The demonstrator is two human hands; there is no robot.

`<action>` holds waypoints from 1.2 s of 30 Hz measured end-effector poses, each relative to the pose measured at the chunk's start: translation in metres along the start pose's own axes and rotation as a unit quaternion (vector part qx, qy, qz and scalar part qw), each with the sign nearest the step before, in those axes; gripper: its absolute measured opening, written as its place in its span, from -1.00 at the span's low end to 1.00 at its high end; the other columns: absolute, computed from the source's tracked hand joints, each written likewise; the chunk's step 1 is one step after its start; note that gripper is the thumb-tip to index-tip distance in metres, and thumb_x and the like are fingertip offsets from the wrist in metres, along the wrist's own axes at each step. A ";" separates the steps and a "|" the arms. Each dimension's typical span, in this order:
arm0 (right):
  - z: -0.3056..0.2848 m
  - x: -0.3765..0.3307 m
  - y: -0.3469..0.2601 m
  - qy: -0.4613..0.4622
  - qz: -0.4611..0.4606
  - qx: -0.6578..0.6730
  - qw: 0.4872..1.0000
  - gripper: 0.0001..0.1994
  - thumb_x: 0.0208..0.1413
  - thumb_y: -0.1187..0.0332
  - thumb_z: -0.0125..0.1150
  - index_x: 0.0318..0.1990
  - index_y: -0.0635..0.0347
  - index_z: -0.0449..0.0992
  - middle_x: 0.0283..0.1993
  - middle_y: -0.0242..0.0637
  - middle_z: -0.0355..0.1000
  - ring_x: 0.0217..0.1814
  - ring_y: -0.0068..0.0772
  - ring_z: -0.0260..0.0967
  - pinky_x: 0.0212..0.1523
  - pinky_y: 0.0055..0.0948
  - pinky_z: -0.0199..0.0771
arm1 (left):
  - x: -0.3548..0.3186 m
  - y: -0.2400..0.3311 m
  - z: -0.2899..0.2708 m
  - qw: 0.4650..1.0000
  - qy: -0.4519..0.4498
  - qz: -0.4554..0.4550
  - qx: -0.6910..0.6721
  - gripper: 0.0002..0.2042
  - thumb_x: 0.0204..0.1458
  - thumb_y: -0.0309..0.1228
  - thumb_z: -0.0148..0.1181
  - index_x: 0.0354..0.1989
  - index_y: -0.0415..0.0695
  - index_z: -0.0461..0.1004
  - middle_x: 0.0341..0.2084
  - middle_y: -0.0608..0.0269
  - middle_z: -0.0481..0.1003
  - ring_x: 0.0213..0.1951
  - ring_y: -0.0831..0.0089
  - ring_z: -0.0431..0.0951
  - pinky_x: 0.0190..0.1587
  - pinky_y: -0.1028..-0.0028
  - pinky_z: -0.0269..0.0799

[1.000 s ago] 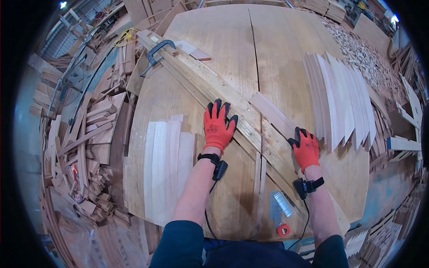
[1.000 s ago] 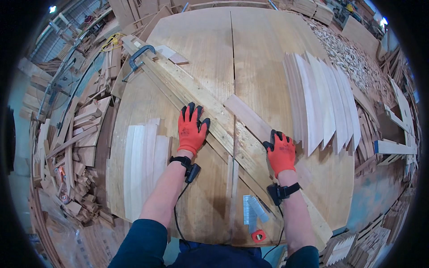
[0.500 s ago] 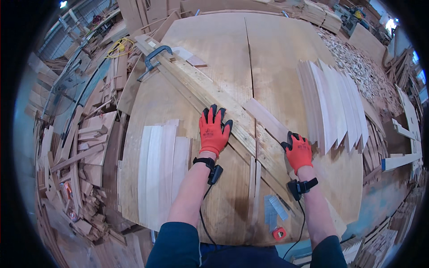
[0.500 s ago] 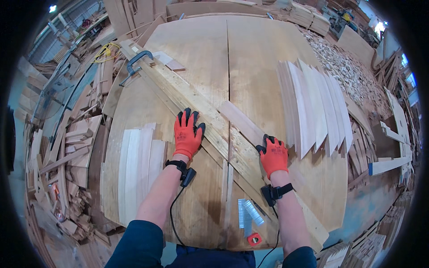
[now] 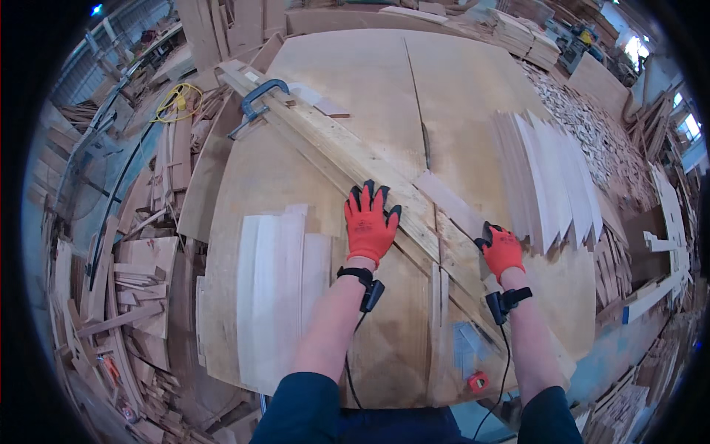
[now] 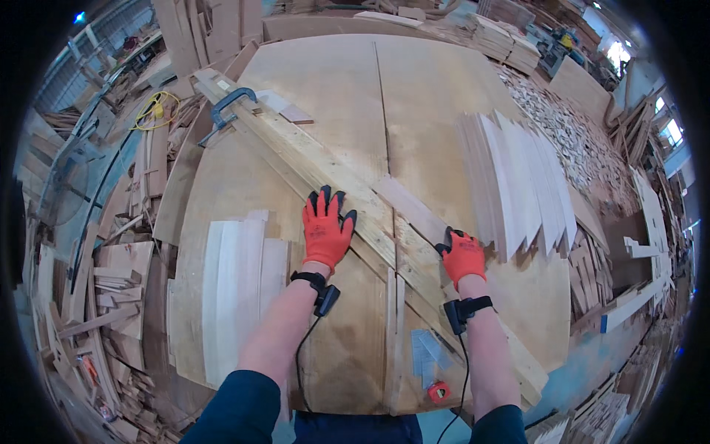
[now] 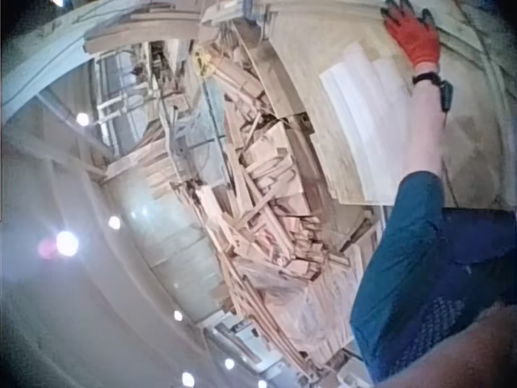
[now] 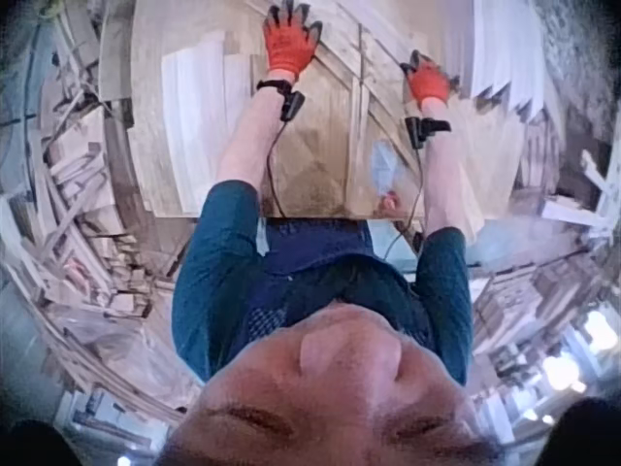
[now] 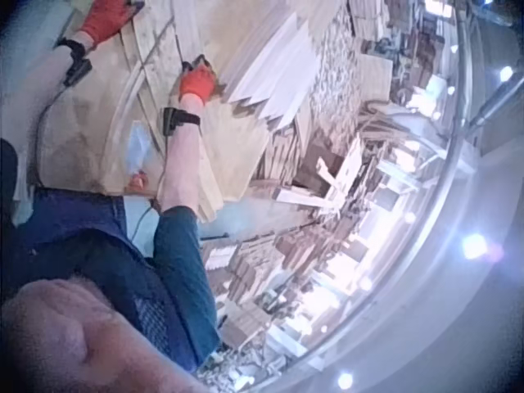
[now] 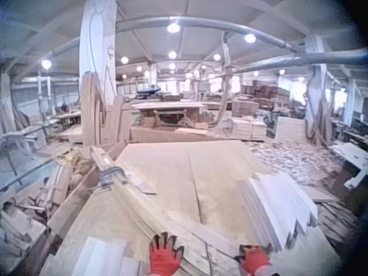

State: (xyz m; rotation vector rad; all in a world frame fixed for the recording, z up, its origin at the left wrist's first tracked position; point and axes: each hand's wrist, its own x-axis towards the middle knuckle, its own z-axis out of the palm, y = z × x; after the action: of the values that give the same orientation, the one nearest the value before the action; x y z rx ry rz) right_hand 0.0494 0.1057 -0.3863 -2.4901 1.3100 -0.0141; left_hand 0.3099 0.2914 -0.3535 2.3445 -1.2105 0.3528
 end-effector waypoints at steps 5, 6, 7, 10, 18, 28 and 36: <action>0.007 0.049 -0.001 0.053 -0.050 0.039 0.997 -0.46 0.04 0.15 0.40 0.18 0.09 0.50 0.15 -0.11 0.48 0.23 -0.03 0.38 0.26 -0.14 0.37 | 0.042 -0.018 0.026 0.999 0.009 0.022 0.034 -0.41 0.13 -0.06 0.13 0.29 -0.09 0.36 0.37 -0.08 0.19 0.35 -0.24 0.14 0.39 -0.14 -0.06; 0.009 0.058 0.004 0.064 -0.028 0.056 0.996 -0.46 0.03 0.16 0.41 0.17 0.12 0.50 0.14 -0.12 0.49 0.22 -0.04 0.39 0.25 -0.14 0.38 | 0.052 -0.011 0.022 0.999 0.014 0.022 0.019 -0.40 0.14 -0.04 0.13 0.31 -0.09 0.35 0.37 -0.09 0.19 0.35 -0.25 0.13 0.38 -0.15 -0.03; 0.014 0.067 0.004 0.034 -0.023 0.062 0.997 -0.43 0.03 0.15 0.40 0.22 0.09 0.46 0.21 -0.08 0.43 0.29 -0.02 0.34 0.30 -0.14 0.33 | 0.055 -0.021 0.033 0.999 0.029 0.021 0.038 -0.39 0.14 -0.03 0.13 0.32 -0.06 0.32 0.37 -0.09 0.19 0.36 -0.26 0.12 0.37 -0.17 -0.02; 0.032 0.072 0.014 0.039 0.017 0.008 0.999 -0.37 0.05 0.17 0.38 0.29 0.07 0.38 0.32 -0.04 0.32 0.37 0.01 0.25 0.38 -0.14 0.23 | 0.063 -0.014 0.024 1.000 -0.022 0.006 0.007 -0.38 0.16 -0.01 0.10 0.36 -0.01 0.27 0.42 -0.06 0.11 0.39 -0.25 0.05 0.40 -0.13 -0.10; 0.019 0.086 0.000 0.016 0.010 0.057 0.998 -0.41 0.04 0.20 0.37 0.27 0.06 0.41 0.28 -0.02 0.37 0.36 0.05 0.25 0.39 -0.13 0.24 | 0.071 -0.018 0.033 0.999 -0.033 -0.017 -0.005 -0.41 0.17 -0.04 0.11 0.34 0.01 0.29 0.41 -0.02 0.14 0.39 -0.22 0.07 0.41 -0.08 -0.09; 0.008 0.063 0.011 0.026 0.022 0.010 0.999 -0.42 0.03 0.09 0.37 0.24 0.00 0.46 0.26 -0.11 0.38 0.33 0.00 0.27 0.32 -0.06 0.28 | 0.054 0.006 0.033 1.000 -0.018 -0.013 0.014 -0.41 0.13 -0.05 0.15 0.32 0.01 0.32 0.38 -0.02 0.18 0.36 -0.22 0.11 0.39 -0.11 -0.06; -0.018 0.023 0.029 -0.006 0.006 0.021 1.000 -0.46 0.04 0.07 0.37 0.19 0.01 0.51 0.23 -0.11 0.39 0.31 -0.05 0.27 0.28 -0.06 0.29 | 0.019 0.035 0.021 0.999 -0.018 -0.018 0.020 -0.38 0.11 -0.05 0.16 0.33 -0.04 0.30 0.39 -0.05 0.16 0.36 -0.26 0.10 0.40 -0.12 -0.07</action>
State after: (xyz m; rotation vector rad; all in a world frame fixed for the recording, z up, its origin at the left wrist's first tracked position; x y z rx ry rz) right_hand 0.0371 0.0668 -0.3804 -2.4434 1.3054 -0.0250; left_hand 0.2925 0.2504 -0.3530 2.4133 -1.1866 0.3268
